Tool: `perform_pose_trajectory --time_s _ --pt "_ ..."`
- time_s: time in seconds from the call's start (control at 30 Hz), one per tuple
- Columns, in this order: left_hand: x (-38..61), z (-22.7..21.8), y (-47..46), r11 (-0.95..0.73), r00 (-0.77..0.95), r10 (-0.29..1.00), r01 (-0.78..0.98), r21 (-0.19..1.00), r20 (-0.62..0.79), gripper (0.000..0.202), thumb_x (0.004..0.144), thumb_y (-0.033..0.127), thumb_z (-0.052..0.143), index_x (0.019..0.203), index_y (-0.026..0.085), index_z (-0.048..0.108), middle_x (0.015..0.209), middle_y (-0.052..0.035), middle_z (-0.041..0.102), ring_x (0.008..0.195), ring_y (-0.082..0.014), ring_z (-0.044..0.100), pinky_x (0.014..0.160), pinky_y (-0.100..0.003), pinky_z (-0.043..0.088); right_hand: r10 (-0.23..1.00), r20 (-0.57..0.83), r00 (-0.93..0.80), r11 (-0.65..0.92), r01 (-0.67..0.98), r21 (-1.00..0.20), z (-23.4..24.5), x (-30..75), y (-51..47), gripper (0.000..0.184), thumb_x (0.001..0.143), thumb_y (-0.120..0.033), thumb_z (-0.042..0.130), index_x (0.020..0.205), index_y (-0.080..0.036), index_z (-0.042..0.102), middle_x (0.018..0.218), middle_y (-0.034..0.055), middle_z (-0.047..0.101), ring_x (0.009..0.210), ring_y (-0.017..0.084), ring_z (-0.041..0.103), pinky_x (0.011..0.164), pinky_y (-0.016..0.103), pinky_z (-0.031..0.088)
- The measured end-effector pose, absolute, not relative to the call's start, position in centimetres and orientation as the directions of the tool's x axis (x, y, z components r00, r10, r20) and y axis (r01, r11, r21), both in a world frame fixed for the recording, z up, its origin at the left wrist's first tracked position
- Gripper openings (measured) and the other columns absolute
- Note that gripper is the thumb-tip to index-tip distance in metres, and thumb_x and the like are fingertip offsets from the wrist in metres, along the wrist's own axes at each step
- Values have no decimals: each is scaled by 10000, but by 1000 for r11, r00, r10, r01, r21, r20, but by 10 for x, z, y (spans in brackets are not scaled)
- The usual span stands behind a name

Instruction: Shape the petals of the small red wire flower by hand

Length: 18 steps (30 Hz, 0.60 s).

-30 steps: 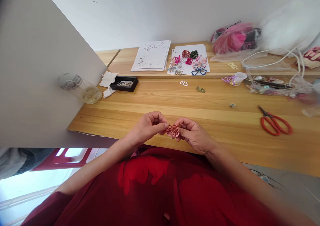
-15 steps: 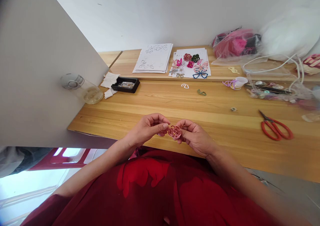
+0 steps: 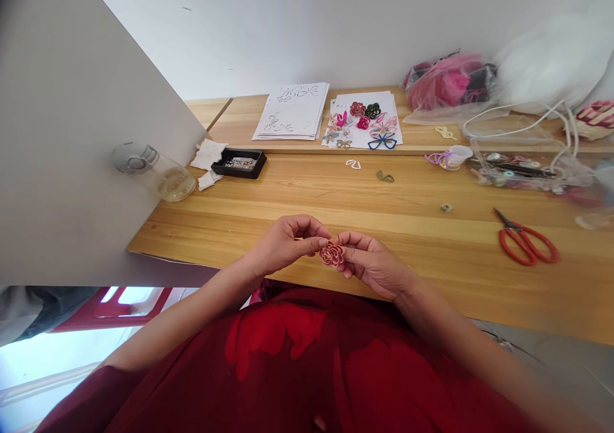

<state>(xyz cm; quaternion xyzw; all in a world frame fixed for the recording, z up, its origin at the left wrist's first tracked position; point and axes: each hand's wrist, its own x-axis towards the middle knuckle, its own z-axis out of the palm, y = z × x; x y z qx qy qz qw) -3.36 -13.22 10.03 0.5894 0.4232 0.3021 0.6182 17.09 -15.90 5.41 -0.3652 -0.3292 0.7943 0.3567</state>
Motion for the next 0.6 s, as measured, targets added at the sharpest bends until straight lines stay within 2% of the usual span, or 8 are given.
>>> perform_pose_trajectory --time_s 0.23,0.4,0.6 --pt "-37 101 -132 39 470 868 256 966 -159 144 813 254 690 870 135 747 776 -41 728 672 -110 618 633 -217 456 805 -362 -471 -549 -357 -756 55 168 -158 320 705 -371 906 835 -177 688 804 37 631 673 118 541 495 182 372" --pt "-36 99 -131 77 431 877 313 947 -213 180 793 313 695 777 134 706 740 -50 721 644 -132 625 598 -232 462 811 -347 -470 -523 -317 -791 52 168 -157 323 717 -379 904 855 -185 685 796 33 642 621 100 500 497 186 366" --pt "-31 96 -132 25 406 893 384 923 -193 159 785 303 677 748 149 664 708 -38 699 612 -131 608 569 -235 450 815 -356 -458 -522 -311 -794 49 166 -158 360 694 -384 919 852 -183 667 801 36 651 663 118 546 501 187 367"
